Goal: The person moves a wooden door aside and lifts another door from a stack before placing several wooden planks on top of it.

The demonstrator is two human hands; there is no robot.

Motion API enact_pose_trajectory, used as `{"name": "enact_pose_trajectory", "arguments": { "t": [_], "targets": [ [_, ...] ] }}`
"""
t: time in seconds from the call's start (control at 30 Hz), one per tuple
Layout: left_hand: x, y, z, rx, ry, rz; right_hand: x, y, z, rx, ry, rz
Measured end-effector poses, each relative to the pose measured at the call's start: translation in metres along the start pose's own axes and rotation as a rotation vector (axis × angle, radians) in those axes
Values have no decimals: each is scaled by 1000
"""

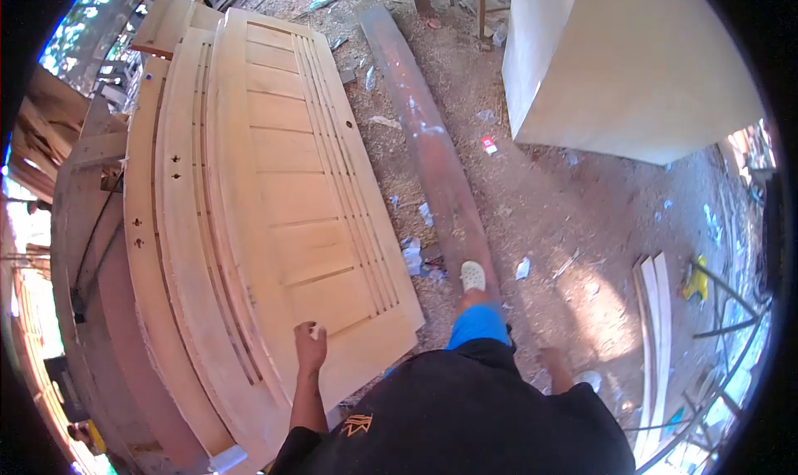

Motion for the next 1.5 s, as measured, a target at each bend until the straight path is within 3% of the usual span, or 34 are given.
{"name": "enact_pose_trajectory", "arguments": {
  "t": [0.03, 0.1, 0.2, 0.27, 0.47, 0.57, 0.63, 0.7, 0.77, 0.87, 0.93, 1.07, 1.23, 1.33, 1.37, 1.4, 1.43, 1.47, 1.5],
  "targets": [
    [0, 16, 20, -61, -60, 10, -14, -14, -13, 762, -94, 238],
    [-4, 42, 50, -91, -195, 25, -27, -72, -71, 1286, -150, 283],
    [-13, 65, 79, -52, -349, 46, -1, -124, -181, 1140, 93, 166],
    [-14, 54, 93, -182, -391, -92, 20, -147, -235, 1277, 171, 199],
    [-57, -37, 138, -573, -328, -789, 36, -217, -396, 1141, 131, 119],
    [-56, -14, 175, 490, -697, 264, 58, -228, -430, 1123, 111, 84],
    [-50, -5, 178, 210, -629, 280, 71, -229, -441, 1148, 117, 161],
    [-31, -2, 180, -80, -605, 113, 88, -222, -448, 1106, 114, 195],
    [10, 1, 185, -372, -596, -230, 112, -220, -455, 1000, 99, 160],
    [82, 27, 199, -847, -494, -758, 109, -270, -490, 865, -90, 163],
    [155, 74, 163, -910, -342, -760, 130, -317, -529, 834, -135, 255],
    [282, 109, 112, -733, -274, -452, 215, -416, -648, 812, 61, -27],
    [381, 84, 21, -374, 98, -349, 249, -563, -761, 969, 125, -230],
    [412, 50, -30, -289, 232, -498, 287, -595, -762, 772, -5, -253],
    [420, 38, -48, -213, 290, -513, 307, -595, -758, 638, 11, -229],
    [426, 26, -63, -175, 330, -576, 314, -605, -756, 294, -64, -213],
    [431, 17, -80, -137, 371, -642, 356, -584, -747, 249, -128, -95],
    [428, 13, -96, -135, 428, -714, 413, -579, -735, -468, -86, -475],
    [429, 9, -117, -133, 501, -789, 439, -584, -746, -625, -23, -477]
  ]
}}
Point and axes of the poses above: each hand's wrist, its own x-axis towards the middle knuckle, its own z-axis out of the palm, y = z × x, the point moved 9 cm from there along x, towards the middle knuckle
